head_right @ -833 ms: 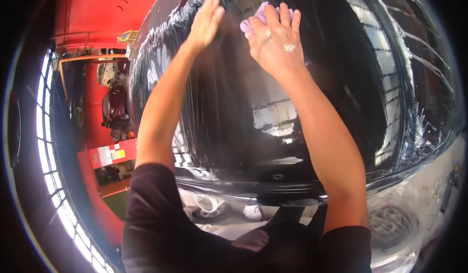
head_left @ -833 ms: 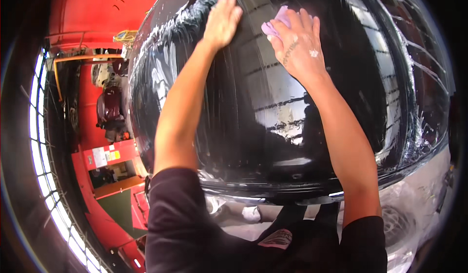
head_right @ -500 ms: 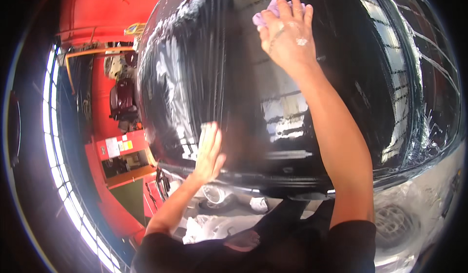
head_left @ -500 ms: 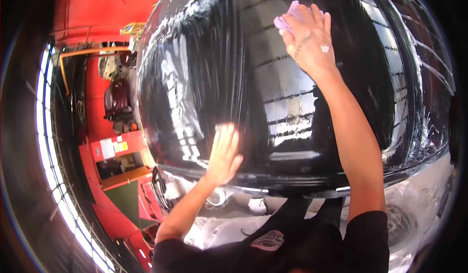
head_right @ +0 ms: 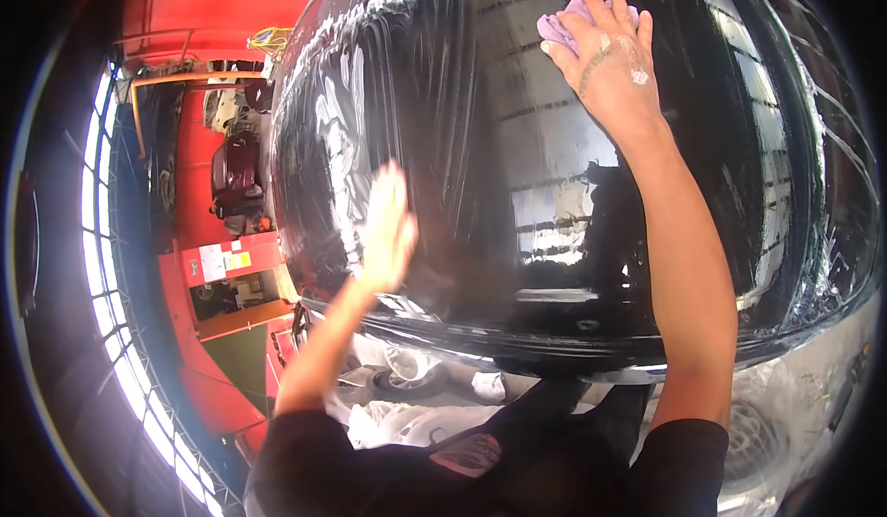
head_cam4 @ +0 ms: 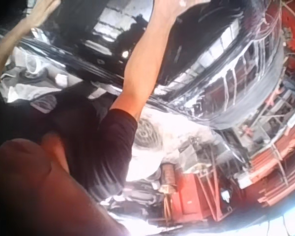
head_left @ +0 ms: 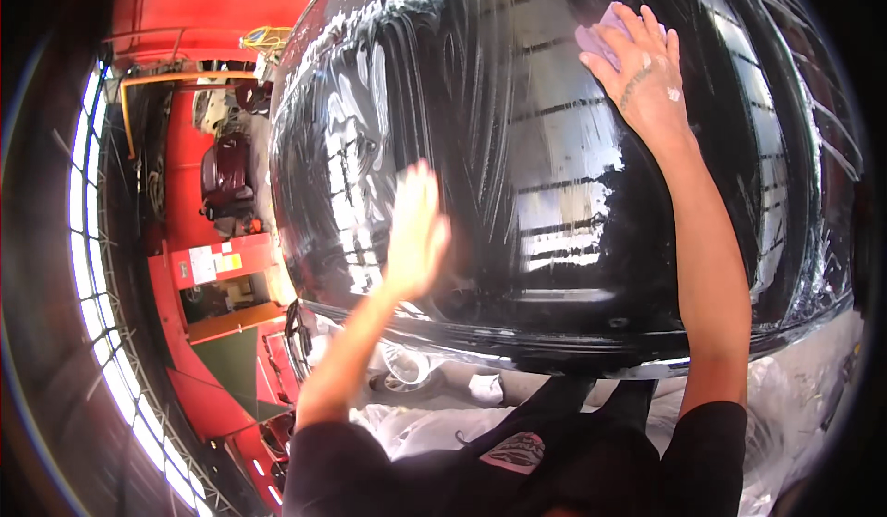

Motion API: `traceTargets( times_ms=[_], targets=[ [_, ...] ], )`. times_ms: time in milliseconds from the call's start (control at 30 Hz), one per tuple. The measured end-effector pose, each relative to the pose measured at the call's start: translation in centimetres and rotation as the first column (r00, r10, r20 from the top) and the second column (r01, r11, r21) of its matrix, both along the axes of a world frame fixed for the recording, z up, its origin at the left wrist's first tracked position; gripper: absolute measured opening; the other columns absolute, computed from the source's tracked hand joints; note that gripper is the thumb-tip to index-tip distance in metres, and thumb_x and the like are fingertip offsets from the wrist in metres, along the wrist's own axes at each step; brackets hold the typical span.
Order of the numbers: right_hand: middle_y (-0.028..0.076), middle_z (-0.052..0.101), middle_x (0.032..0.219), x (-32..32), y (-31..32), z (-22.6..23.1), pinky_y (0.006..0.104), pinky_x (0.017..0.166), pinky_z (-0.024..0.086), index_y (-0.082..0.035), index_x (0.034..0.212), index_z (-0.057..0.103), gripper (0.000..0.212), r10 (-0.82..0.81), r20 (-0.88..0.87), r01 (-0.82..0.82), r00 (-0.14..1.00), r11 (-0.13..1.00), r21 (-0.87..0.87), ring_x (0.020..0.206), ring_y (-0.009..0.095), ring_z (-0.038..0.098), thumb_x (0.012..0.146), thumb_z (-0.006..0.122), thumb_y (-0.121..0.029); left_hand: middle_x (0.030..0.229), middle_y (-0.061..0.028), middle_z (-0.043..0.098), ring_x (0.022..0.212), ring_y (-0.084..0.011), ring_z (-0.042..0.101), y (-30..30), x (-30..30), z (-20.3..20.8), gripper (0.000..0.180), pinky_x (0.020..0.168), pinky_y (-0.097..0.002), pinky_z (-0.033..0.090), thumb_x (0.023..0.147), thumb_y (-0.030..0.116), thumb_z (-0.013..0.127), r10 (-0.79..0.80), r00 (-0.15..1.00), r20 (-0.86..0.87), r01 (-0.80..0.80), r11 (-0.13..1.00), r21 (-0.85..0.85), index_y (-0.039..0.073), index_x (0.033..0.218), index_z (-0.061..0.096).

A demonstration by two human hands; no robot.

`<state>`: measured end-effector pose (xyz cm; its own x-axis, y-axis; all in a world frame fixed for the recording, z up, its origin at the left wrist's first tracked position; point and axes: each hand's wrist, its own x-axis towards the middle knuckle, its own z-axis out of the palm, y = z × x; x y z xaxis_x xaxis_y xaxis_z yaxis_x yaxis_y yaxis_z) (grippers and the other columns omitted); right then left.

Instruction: The person wipes a white cleaning substance onto the hood of a black car using a purple cloth. They rub the substance into the surface with both hands, covering the entire hood area in a repetitive motion.

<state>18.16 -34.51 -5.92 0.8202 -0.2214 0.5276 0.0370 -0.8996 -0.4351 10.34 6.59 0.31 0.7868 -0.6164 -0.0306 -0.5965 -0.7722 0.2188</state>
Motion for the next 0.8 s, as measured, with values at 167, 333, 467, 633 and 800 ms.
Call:
traceTargets(
  times_ms=[167,333,467,633,800],
  targets=[
    [0.016,0.061,0.151,-0.2,1.4,0.2,0.0661,0.123,0.034,-0.014,0.134,0.075,0.04,0.026,-0.024,-0.026,0.999,0.999,-0.032,0.144,0.045,0.051,0.101,0.071,-0.036,0.176,-0.0304,0.022,0.166,-0.0456,0.017,4.7,3.0,-1.9,0.074,0.136,-0.0533,0.012,0.109,0.03,0.047,-0.059,0.992,0.112,0.044,0.991,0.128,-0.007,0.169,0.023],
    [0.017,0.06,0.152,1.1,2.5,2.1,0.0642,0.123,0.034,-0.019,0.137,0.074,0.038,0.105,0.065,-0.105,0.992,0.994,0.009,0.144,0.046,0.051,0.102,0.068,-0.034,0.164,-0.0294,0.045,0.155,-0.044,0.038,-0.2,32.3,0.4,0.067,0.129,-0.049,0.031,0.114,0.044,0.041,0.196,0.928,0.317,-0.185,0.981,-0.066,-0.008,0.155,0.047],
    [0.018,0.06,0.153,0.5,-0.9,0.1,0.0643,0.123,0.033,-0.017,0.135,0.075,0.037,0.08,-0.031,-0.082,0.996,0.995,-0.052,0.144,0.046,0.051,0.103,0.066,-0.034,0.174,-0.0294,0.028,0.164,-0.0426,0.024,-4.7,21.6,-2.4,0.07,0.135,-0.049,0.017,0.116,0.042,0.039,-0.023,0.983,0.185,0.034,0.998,-0.058,-0.004,0.167,0.03],
    [0.016,0.063,0.147,0.1,0.2,0.6,0.0605,0.123,0.037,-0.011,0.125,0.077,0.037,0.191,0.043,-0.192,0.981,0.981,0.007,0.143,0.042,0.053,0.097,0.075,-0.036,0.176,-0.034,0.017,0.165,-0.0497,0.013,-0.6,-7.2,0.4,0.084,0.135,-0.0589,0.009,0.1,0.03,0.061,-0.21,0.968,-0.135,0.23,0.962,0.15,-0.009,0.167,0.026],
    [0.01,0.068,0.124,-0.1,1.5,3.1,0.0479,0.106,0.049,-0.009,0.114,0.076,0.031,0.346,0.145,-0.348,0.927,0.937,-0.011,0.121,0.031,0.062,0.091,0.081,-0.03,0.177,-0.027,0.023,0.165,-0.0428,0.021,-7.0,14.3,1.2,0.071,0.135,-0.0521,0.015,0.113,0.039,0.04,-0.167,0.968,0.187,0.152,0.984,0.093,-0.005,0.167,0.028]
  ],
)
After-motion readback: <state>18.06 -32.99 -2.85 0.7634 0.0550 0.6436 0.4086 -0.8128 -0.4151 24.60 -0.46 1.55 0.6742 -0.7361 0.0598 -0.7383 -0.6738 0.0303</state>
